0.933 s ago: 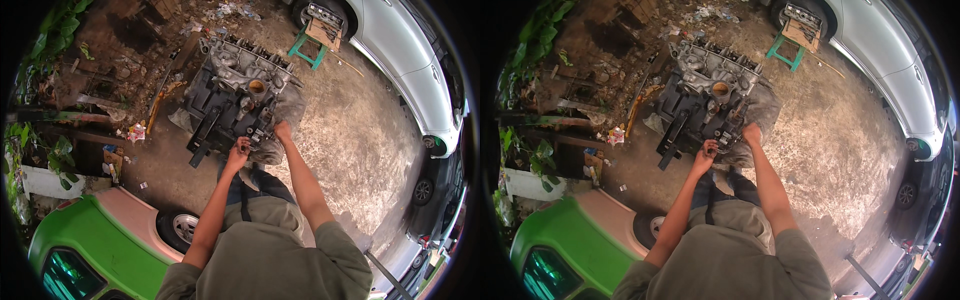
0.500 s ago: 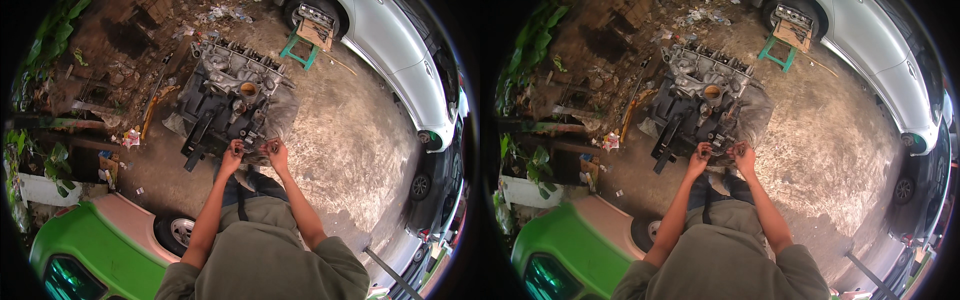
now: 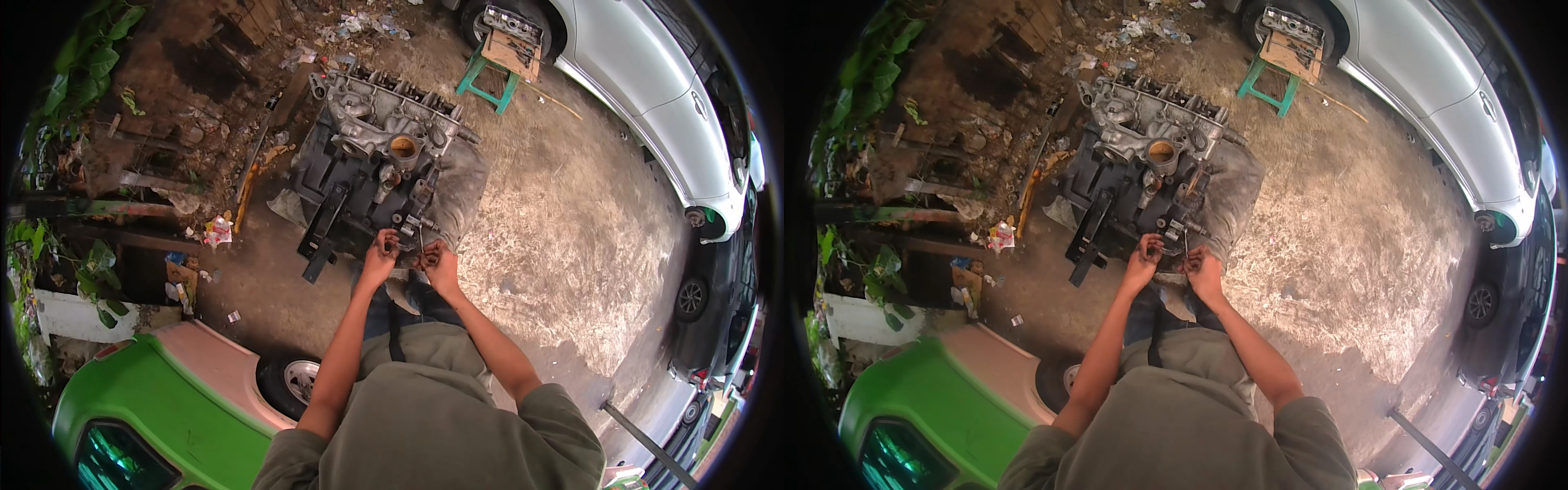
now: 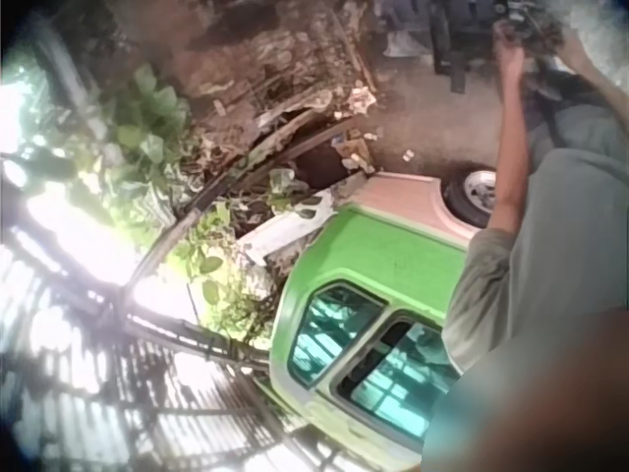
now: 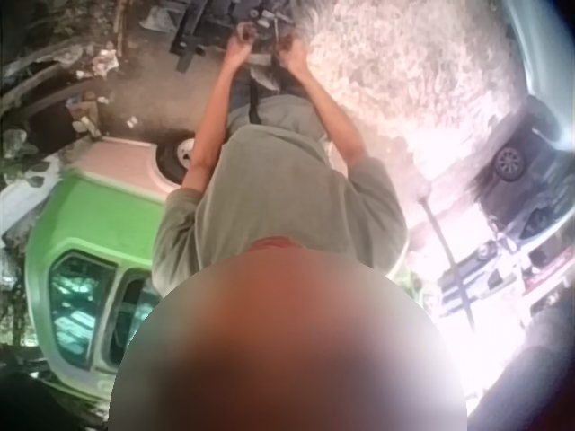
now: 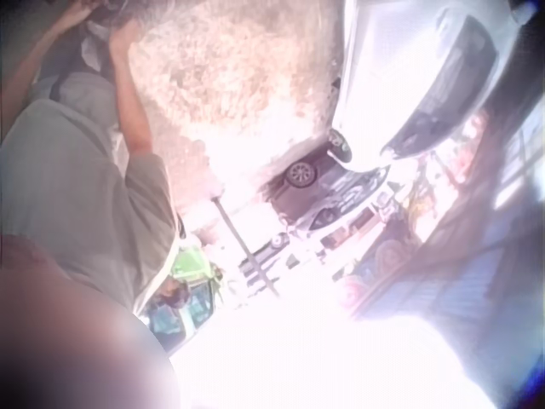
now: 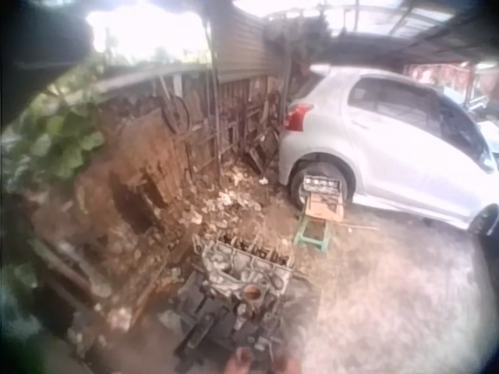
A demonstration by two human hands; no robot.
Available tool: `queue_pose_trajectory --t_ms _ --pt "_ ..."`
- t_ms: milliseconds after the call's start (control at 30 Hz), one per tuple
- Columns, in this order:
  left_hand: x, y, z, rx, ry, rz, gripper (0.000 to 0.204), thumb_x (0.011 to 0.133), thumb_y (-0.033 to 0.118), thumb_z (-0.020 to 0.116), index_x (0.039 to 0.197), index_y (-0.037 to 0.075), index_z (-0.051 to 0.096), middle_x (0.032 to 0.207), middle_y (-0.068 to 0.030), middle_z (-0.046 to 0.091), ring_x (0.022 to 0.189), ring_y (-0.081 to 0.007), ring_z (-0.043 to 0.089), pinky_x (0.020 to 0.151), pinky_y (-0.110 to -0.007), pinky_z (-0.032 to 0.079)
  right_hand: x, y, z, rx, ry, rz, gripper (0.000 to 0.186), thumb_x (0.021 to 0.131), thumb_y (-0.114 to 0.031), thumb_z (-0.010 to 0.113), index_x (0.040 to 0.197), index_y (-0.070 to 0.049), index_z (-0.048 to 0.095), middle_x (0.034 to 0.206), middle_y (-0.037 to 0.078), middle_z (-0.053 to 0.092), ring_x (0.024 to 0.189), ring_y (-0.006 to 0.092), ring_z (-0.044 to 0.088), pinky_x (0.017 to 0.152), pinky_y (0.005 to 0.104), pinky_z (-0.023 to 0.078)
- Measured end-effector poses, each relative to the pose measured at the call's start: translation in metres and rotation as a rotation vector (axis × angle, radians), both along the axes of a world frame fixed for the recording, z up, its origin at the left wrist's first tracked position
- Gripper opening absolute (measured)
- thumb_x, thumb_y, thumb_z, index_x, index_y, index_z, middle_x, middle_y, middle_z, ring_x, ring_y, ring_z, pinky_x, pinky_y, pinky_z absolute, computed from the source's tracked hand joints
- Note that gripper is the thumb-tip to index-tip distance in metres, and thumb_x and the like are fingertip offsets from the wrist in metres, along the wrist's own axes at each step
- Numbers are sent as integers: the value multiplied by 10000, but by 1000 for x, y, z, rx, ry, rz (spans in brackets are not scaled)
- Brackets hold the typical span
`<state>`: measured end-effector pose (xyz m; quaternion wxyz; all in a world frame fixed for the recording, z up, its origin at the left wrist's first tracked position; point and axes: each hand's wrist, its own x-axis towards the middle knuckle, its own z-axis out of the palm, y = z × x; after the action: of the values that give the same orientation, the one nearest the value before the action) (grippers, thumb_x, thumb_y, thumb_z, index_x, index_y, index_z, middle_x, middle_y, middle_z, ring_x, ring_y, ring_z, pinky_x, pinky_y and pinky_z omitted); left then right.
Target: The person works on a disassembled engine block placed on a cloth on the ground. They use a wrench to tighten bolts on the engine, then move to a nearby stool to pick up a metal engine part and place it on the engine. The person continues to tighten bolts on the engine with the wrench.
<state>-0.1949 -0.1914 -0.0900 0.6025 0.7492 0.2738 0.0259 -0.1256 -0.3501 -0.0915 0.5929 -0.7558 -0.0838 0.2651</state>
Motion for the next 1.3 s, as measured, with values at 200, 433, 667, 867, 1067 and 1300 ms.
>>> queue_pose_trajectory --t_ms 200,433,667,867,1067,1300 --pt "0 2 -2 49 12 -27 366 863 49 577 1212 64 468 1081 -113 595 999 -239 598 829 -333 490 -6 7 12 -159 -210 -5 179 791 -7 662 910 23 531 683 107 618 619 195 649 594 297 505" --pt "2 1 5 -1 44 5 350 857 32 582 1195 53 491 1057 -85 602 986 -189 584 861 -304 457 -12 10 12 -192 -238 -19 210 767 5 666 923 16 526 662 104 607 595 196 622 581 311 488" --pt "1 1 4 12 -28 11 354 839 8 595 1178 46 500 1043 -106 610 960 -216 608 789 -314 486 -24 23 9 -105 -198 -63 221 787 23 655 958 13 515 695 117 595 595 189 587 563 313 463" --pt "0 1 2 -6 -21 27 358 831 -15 571 1177 47 503 1026 -112 615 951 -213 610 804 -309 482 -12 22 40 -234 -480 154 449 724 93 561 1155 26 456 859 255 601 758 452 605 660 489 475" --pt "-1 2 -6 -41 21 2 335 853 25 570 1177 45 490 1053 -87 595 973 -184 575 861 -303 457 24 24 76 -376 -306 376 529 717 103 561 1220 22 421 771 245 601 762 457 610 669 504 472" --pt "-1 -2 -8 1 -13 9 327 867 59 590 1179 82 497 1046 -67 589 975 -173 573 828 -313 467 95 34 70 -275 -356 219 339 782 71 546 1119 71 515 744 243 624 745 414 645 631 462 501"
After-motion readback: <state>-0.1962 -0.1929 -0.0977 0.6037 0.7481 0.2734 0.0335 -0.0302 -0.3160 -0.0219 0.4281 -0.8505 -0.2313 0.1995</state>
